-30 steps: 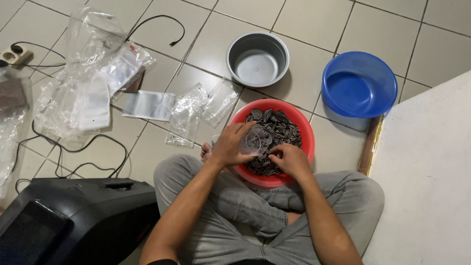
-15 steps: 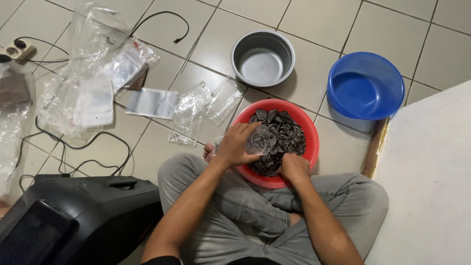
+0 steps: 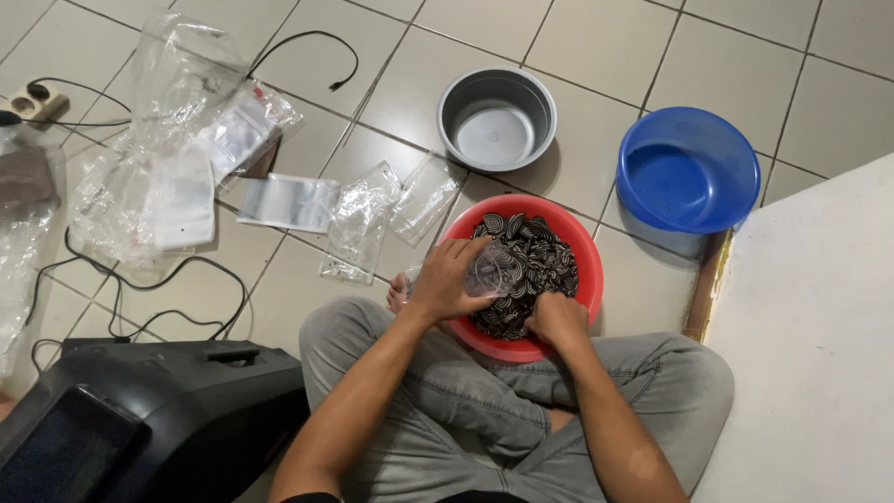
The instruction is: A person sitting on the floor is manually picking small black rubber rings from a red bowl and placing them into a small plastic bag.
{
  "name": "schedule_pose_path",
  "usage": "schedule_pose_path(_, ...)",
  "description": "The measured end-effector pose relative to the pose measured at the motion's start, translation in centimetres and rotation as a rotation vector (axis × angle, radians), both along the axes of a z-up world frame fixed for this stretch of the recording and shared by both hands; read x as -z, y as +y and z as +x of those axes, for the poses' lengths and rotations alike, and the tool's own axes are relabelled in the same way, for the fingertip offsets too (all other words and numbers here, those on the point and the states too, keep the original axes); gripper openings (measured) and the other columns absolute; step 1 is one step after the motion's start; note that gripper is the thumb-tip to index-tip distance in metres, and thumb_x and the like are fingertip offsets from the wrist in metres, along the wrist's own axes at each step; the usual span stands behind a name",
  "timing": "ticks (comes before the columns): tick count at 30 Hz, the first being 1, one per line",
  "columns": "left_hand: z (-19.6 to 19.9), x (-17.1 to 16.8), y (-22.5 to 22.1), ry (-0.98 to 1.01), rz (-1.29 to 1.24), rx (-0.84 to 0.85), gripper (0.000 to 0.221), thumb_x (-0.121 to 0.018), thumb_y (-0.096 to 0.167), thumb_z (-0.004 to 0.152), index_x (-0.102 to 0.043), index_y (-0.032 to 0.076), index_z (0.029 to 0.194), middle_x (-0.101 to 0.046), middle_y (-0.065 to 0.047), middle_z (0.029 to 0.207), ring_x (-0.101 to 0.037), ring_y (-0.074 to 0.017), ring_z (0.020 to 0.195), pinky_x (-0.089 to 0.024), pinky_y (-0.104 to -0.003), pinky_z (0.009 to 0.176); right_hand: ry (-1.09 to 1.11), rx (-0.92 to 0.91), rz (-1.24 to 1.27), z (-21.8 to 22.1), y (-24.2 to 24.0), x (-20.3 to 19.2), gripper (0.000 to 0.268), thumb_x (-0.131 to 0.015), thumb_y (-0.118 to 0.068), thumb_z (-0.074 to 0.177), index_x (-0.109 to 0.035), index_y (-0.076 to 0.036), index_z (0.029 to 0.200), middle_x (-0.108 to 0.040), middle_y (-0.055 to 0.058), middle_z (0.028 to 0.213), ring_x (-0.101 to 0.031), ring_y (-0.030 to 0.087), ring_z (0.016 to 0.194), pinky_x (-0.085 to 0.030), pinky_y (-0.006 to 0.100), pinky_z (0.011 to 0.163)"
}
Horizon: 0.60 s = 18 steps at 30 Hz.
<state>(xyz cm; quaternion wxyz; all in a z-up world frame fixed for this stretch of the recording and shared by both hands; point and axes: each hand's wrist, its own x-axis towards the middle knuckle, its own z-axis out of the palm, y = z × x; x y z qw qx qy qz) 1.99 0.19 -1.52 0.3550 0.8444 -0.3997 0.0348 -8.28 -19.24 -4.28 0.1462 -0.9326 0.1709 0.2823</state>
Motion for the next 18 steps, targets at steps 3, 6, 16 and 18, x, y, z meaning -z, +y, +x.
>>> schedule_pose_path(3, 0.1, 0.2, 0.0, -0.009, 0.008, 0.010, 0.086, -0.069, 0.058, 0.059, -0.050, 0.014, 0.130, -0.060, -0.007, 0.100, -0.057, -0.0248, 0.093, -0.045, -0.037, 0.075, -0.033, 0.072, 0.070, 0.1, -0.1, -1.8, 0.018, -0.065, -0.027, 0.075, -0.075, -0.012, 0.078, -0.072, 0.016, 0.082, -0.067, 0.039, 0.093, -0.051, 0.047, 0.079)
schedule_pose_path(6, 0.2, 0.6, -0.1, -0.026, 0.048, 0.014, 0.087, -0.068, 0.058, 0.058, -0.051, 0.013, 0.130, -0.061, -0.009, 0.098, -0.057, -0.0261, 0.092, -0.045, -0.038, 0.075, -0.330, 0.182, 0.329, -0.5, 0.0, -5.4, 0.017, -0.060, -0.015, 0.077, -0.073, -0.004, 0.082, -0.068, 0.025, 0.075, -0.064, 0.045, 0.081, -0.049, 0.050, 0.070)
schedule_pose_path(16, -0.5, -0.5, -0.2, -0.114, 0.239, 0.060, 0.092, -0.074, 0.050, 0.053, -0.047, 0.014, 0.133, -0.060, -0.007, 0.104, -0.056, -0.0246, 0.097, -0.043, -0.037, 0.079, -1.059, 0.250, 0.899, -0.4, -0.8, -0.4, 0.008, -0.075, -0.008, 0.073, -0.073, -0.007, 0.081, -0.057, 0.006, 0.060, -0.050, 0.012, 0.055, -0.040, 0.024, 0.051)
schedule_pose_path(18, -0.6, -0.8, -0.3, -0.100, 0.228, 0.109, 0.093, -0.076, 0.045, 0.054, -0.045, 0.014, 0.135, -0.060, -0.008, 0.105, -0.055, -0.0249, 0.099, -0.042, -0.037, 0.080, -1.035, 0.172, 0.884, -0.4, -0.3, -1.3, 0.010, -0.076, -0.010, 0.072, -0.075, -0.008, 0.082, -0.058, 0.007, 0.059, -0.050, 0.013, 0.052, -0.040, 0.024, 0.049)
